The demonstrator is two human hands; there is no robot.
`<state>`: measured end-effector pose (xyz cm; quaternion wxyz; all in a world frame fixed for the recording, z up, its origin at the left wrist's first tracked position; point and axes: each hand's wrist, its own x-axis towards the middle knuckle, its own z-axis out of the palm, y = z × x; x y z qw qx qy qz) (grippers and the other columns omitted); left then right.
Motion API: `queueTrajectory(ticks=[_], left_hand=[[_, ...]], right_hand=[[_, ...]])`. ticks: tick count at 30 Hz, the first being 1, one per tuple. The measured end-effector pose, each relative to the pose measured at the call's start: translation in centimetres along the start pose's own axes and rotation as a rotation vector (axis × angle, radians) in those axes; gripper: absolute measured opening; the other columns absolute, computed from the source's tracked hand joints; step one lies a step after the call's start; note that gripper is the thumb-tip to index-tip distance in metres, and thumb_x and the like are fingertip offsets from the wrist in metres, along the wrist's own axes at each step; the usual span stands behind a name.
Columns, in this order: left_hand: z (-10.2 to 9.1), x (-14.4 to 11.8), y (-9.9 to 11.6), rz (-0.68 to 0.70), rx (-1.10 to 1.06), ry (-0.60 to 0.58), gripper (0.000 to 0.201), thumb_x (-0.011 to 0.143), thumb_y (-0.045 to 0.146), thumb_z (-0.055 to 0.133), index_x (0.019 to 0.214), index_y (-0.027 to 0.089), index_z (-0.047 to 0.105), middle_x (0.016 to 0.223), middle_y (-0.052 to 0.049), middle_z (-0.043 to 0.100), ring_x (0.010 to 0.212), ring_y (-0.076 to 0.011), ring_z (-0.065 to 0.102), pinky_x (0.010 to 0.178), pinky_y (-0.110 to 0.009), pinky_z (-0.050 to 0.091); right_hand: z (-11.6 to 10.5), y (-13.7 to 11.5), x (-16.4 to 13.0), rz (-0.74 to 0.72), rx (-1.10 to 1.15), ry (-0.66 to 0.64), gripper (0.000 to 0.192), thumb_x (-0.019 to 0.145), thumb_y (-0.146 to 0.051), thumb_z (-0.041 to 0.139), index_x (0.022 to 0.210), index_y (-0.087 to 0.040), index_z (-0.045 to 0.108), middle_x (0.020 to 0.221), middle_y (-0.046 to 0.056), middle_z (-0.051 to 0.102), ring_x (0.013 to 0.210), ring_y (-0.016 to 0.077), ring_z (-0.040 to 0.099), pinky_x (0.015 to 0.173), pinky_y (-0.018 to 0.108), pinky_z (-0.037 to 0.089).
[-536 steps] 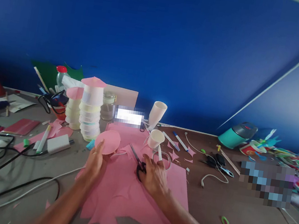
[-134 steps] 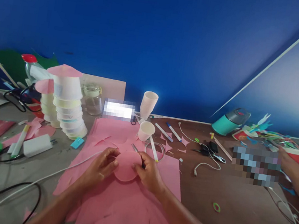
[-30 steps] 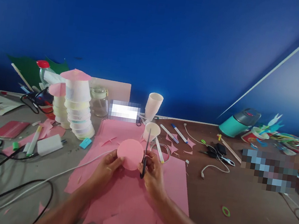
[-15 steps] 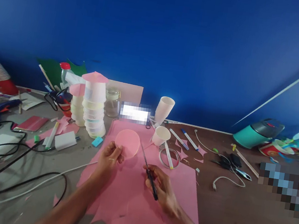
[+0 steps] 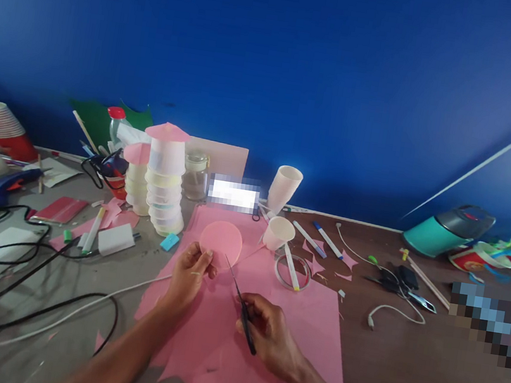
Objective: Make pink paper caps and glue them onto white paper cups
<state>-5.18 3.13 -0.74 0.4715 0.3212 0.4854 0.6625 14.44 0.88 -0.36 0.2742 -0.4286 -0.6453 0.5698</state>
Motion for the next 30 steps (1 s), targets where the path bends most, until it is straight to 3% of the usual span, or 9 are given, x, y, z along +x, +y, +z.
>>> queueTrajectory(ticks=[11,30], left_hand=[[0.22,-0.27,0.06,0.014,0.042,-0.02,0.042,0.071,0.049,0.08,0.064,0.02,0.049,0.052,0.006,0.055,0.046,-0.0102,0.053,0.047,-0.022,0.041],[0.31,-0.4,-0.06,0.033,0.071,-0.042,0.038,0.075,0.048,0.076,0.066,0.02,0.052,0.054,0.005,0.054,0.047,-0.0101,0.052,0.05,-0.023,0.04]], right_hand=[[0.26,0.22,0.01,0.029,0.061,-0.006,0.022,0.078,-0.024,0.062,0.098,-0.017,0.068,0.064,-0.004,0.053,0.057,0.0113,0.05,0.052,0.022,0.037],[0.46,0.01,0.11,0.076,0.107,0.031,0.032,0.075,-0.032,0.068,0.102,-0.016,0.069,0.067,-0.003,0.052,0.058,0.0123,0.051,0.049,0.021,0.041]])
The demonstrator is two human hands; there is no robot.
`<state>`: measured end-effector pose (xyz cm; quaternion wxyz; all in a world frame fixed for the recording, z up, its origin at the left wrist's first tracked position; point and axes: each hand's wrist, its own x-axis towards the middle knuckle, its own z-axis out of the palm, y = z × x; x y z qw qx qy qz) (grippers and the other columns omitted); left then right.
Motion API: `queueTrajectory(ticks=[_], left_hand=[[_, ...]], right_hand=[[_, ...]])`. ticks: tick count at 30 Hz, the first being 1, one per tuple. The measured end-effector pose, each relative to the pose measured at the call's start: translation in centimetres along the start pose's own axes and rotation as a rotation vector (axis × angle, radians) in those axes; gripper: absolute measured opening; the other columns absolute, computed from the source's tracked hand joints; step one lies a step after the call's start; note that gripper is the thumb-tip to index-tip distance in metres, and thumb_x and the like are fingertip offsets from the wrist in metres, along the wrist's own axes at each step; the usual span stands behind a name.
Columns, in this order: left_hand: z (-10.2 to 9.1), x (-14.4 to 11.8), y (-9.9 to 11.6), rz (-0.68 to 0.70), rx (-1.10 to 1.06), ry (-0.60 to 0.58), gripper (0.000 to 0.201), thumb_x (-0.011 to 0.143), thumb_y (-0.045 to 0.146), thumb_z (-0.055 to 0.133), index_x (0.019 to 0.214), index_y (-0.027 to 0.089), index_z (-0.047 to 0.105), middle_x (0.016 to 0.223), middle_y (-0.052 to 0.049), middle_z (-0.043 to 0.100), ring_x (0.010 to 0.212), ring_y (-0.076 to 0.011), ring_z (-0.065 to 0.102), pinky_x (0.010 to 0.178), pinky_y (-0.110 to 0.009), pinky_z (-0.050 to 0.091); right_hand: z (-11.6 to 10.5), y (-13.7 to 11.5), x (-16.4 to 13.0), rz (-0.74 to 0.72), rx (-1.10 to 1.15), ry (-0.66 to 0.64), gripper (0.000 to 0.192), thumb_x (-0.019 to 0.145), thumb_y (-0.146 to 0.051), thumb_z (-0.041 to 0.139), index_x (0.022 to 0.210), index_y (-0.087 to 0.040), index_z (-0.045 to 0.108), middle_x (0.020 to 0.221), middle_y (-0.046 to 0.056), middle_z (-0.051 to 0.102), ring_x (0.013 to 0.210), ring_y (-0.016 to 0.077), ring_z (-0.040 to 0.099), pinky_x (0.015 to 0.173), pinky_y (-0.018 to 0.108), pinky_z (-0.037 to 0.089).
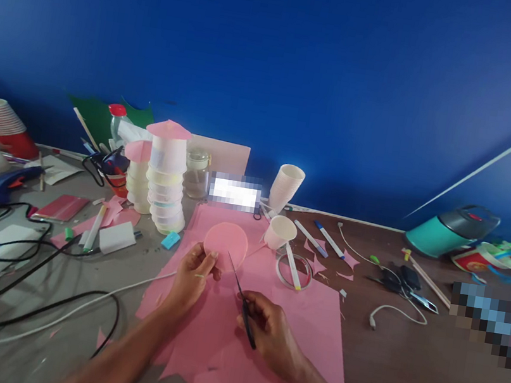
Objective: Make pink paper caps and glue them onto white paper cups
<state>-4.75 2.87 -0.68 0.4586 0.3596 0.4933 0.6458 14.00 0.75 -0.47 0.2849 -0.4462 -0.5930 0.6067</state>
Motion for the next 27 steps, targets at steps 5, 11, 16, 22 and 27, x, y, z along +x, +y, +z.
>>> queueTrajectory(ticks=[5,11,16,22,27], left_hand=[[-0.11,-0.03,-0.05,0.001,0.007,-0.003,0.036,0.077,0.046,0.075,0.068,0.02,0.053,0.057,0.005,0.054,0.049,-0.01,0.053,0.051,-0.023,0.041],[-0.25,0.0,-0.26,0.006,0.016,-0.002,0.035,0.078,0.046,0.074,0.068,0.02,0.053,0.057,0.005,0.055,0.049,-0.0106,0.054,0.052,-0.024,0.041],[-0.21,0.08,-0.22,0.011,0.022,0.004,0.035,0.077,0.046,0.073,0.068,0.02,0.052,0.058,0.006,0.054,0.049,-0.0099,0.054,0.051,-0.023,0.041],[-0.28,0.09,-0.09,0.013,0.022,0.009,0.035,0.078,0.045,0.073,0.069,0.02,0.052,0.059,0.006,0.053,0.05,-0.0103,0.055,0.053,-0.024,0.042],[-0.3,0.05,-0.1,0.012,0.024,0.007,0.034,0.078,0.044,0.074,0.069,0.02,0.054,0.059,0.005,0.055,0.051,-0.0108,0.054,0.054,-0.024,0.042]], right_hand=[[-0.06,0.12,-0.04,-0.019,0.014,-0.008,0.031,0.076,-0.031,0.068,0.103,-0.016,0.069,0.069,-0.001,0.056,0.06,0.0132,0.053,0.052,0.022,0.044],[-0.07,0.41,0.09,-0.026,0.01,-0.021,0.028,0.077,-0.03,0.065,0.101,-0.016,0.067,0.068,-0.002,0.056,0.06,0.0124,0.052,0.052,0.022,0.043],[-0.11,0.79,0.21,-0.032,0.011,-0.027,0.024,0.079,-0.029,0.064,0.098,-0.016,0.067,0.067,-0.003,0.056,0.058,0.0109,0.049,0.053,0.021,0.042],[-0.13,0.76,0.14,-0.026,0.008,-0.013,0.029,0.078,-0.032,0.066,0.102,-0.016,0.069,0.07,0.0,0.06,0.062,0.0127,0.055,0.056,0.022,0.046],[-0.1,0.77,0.16,-0.016,0.005,-0.007,0.03,0.079,-0.033,0.064,0.104,-0.017,0.069,0.07,0.0,0.062,0.061,0.0135,0.058,0.054,0.021,0.046]])
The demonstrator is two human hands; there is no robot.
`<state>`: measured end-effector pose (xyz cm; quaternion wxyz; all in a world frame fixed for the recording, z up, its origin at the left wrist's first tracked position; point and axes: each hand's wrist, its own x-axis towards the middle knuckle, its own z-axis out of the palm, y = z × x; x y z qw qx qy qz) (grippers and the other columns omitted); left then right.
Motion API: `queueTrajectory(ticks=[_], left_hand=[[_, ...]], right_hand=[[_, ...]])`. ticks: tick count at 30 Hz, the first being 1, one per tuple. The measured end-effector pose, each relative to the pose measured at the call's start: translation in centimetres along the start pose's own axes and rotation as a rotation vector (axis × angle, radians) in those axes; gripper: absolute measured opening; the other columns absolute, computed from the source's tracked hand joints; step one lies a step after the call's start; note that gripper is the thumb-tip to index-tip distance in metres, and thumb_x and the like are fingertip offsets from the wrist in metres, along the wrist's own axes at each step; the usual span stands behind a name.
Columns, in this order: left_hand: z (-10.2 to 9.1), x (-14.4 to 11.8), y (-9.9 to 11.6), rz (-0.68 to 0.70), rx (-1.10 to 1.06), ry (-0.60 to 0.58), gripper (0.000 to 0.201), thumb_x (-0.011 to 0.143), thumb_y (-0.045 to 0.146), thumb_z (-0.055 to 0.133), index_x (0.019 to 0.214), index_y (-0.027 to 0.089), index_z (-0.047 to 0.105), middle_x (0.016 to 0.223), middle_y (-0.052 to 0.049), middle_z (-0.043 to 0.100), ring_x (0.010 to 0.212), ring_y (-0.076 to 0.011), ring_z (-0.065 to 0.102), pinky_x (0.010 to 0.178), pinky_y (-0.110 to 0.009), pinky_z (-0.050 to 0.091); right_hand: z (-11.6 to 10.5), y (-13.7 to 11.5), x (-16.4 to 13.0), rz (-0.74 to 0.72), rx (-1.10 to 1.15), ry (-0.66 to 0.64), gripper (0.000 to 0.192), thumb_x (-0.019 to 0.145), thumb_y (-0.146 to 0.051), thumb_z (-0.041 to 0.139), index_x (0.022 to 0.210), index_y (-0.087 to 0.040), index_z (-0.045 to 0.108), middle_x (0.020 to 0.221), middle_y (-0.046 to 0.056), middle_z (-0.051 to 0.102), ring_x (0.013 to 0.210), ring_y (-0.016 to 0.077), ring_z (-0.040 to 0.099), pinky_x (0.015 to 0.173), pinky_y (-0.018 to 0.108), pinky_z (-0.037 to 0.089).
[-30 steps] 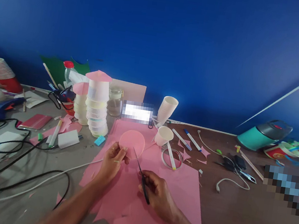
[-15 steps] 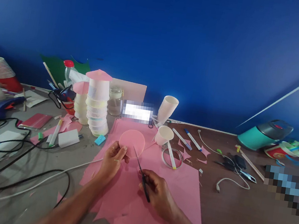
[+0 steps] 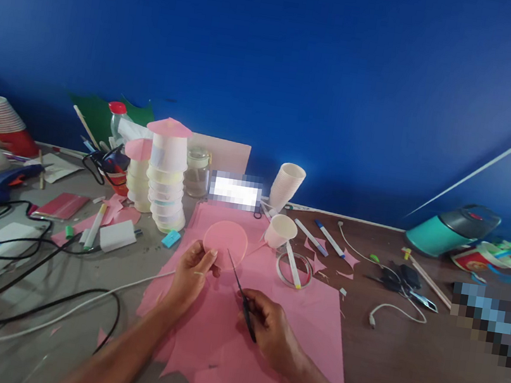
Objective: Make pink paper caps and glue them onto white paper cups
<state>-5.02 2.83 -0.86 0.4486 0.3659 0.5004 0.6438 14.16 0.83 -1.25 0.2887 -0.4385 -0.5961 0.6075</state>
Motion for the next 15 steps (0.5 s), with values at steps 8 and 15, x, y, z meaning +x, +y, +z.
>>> queueTrajectory(ticks=[8,15], left_hand=[[0.18,-0.15,0.46,-0.01,-0.011,-0.004,0.035,0.076,0.046,0.075,0.068,0.02,0.054,0.058,0.004,0.056,0.051,-0.0111,0.053,0.055,-0.025,0.042],[0.18,-0.1,0.42,-0.018,-0.032,-0.015,0.037,0.076,0.048,0.076,0.067,0.019,0.054,0.057,0.004,0.057,0.051,-0.0108,0.052,0.054,-0.024,0.041]], right_hand=[[0.02,0.12,0.09,-0.016,-0.006,0.011,0.031,0.077,-0.036,0.066,0.102,-0.018,0.069,0.069,0.0,0.061,0.06,0.0137,0.057,0.057,0.023,0.049],[-0.07,0.15,0.03,-0.031,-0.034,0.008,0.031,0.078,-0.034,0.067,0.103,-0.016,0.07,0.067,0.0,0.059,0.06,0.0133,0.054,0.054,0.022,0.047]])
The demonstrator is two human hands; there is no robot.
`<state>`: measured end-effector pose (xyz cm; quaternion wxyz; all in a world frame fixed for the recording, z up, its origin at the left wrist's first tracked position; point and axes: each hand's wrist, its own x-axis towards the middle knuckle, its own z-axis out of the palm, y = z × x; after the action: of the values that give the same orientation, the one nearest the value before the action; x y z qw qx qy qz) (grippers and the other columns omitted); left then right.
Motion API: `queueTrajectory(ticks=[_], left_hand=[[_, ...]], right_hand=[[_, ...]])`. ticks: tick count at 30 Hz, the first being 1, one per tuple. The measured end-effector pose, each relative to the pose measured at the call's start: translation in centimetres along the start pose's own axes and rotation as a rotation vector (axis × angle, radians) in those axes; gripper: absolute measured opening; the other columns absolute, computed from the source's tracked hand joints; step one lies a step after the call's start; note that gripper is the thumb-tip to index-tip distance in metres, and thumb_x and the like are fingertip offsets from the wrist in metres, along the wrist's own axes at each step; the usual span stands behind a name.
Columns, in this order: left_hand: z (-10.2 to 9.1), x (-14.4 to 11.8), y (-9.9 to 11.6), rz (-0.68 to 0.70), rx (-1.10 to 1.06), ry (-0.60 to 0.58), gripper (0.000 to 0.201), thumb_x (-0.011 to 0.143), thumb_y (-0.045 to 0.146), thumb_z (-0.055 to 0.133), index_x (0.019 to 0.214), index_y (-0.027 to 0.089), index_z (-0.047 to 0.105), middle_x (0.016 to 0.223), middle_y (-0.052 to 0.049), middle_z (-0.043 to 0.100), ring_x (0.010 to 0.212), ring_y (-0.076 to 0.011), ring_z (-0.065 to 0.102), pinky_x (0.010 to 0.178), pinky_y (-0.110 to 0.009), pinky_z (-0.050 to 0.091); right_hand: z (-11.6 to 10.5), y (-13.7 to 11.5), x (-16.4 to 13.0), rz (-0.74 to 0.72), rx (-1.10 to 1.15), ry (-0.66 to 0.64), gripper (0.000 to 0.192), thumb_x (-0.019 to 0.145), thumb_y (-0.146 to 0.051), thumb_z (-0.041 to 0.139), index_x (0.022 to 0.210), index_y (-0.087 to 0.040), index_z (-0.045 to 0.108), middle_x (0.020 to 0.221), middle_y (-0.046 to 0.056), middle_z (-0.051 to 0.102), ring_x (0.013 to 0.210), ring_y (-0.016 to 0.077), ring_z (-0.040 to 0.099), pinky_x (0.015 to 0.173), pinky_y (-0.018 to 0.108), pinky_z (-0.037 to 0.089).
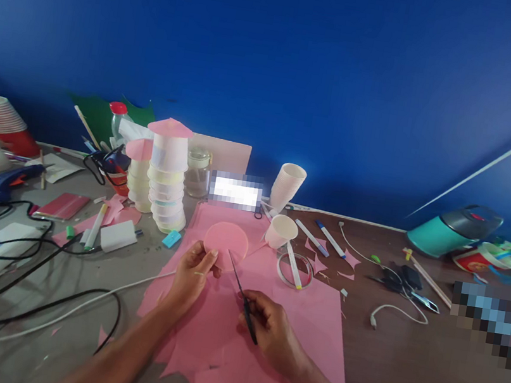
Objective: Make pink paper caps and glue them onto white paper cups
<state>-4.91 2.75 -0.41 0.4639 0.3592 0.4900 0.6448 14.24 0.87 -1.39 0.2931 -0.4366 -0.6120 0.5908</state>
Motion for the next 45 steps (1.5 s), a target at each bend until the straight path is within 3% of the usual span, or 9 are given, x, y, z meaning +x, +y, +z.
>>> queueTrajectory(ticks=[13,26,34,45], left_hand=[[-0.07,0.28,-0.34,-0.047,-0.069,0.02,0.042,0.069,0.05,0.081,0.063,0.019,0.053,0.052,0.005,0.056,0.047,-0.0093,0.051,0.05,-0.022,0.041],[0.15,0.17,-0.26,-0.065,-0.093,0.033,0.045,0.064,0.054,0.084,0.063,0.018,0.057,0.052,0.005,0.056,0.046,-0.0083,0.05,0.049,-0.021,0.042],[0.25,-0.25,0.02,-0.067,-0.055,-0.013,0.037,0.072,0.047,0.08,0.065,0.017,0.059,0.054,0.004,0.057,0.049,-0.0085,0.05,0.052,-0.021,0.041],[0.4,-0.29,0.19,-0.058,-0.056,-0.021,0.037,0.071,0.046,0.08,0.062,0.018,0.057,0.052,0.004,0.056,0.048,-0.0097,0.051,0.052,-0.023,0.042]], right_hand=[[-0.06,-0.41,0.04,0.036,-0.001,0.003,0.037,0.074,-0.042,0.07,0.1,-0.016,0.07,0.065,-0.003,0.05,0.059,0.012,0.046,0.053,0.022,0.045],[-0.12,-0.17,0.0,0.036,0.018,-0.01,0.033,0.075,-0.036,0.07,0.102,-0.016,0.07,0.066,-0.002,0.052,0.059,0.0122,0.047,0.052,0.021,0.044],[-0.09,0.19,0.08,0.035,0.05,-0.006,0.033,0.075,-0.033,0.071,0.103,-0.016,0.07,0.067,-0.002,0.054,0.059,0.0115,0.048,0.052,0.021,0.043],[0.05,0.13,0.17,0.053,0.094,0.014,0.035,0.074,-0.039,0.072,0.101,-0.017,0.07,0.067,-0.001,0.057,0.059,0.0123,0.05,0.054,0.023,0.047]])
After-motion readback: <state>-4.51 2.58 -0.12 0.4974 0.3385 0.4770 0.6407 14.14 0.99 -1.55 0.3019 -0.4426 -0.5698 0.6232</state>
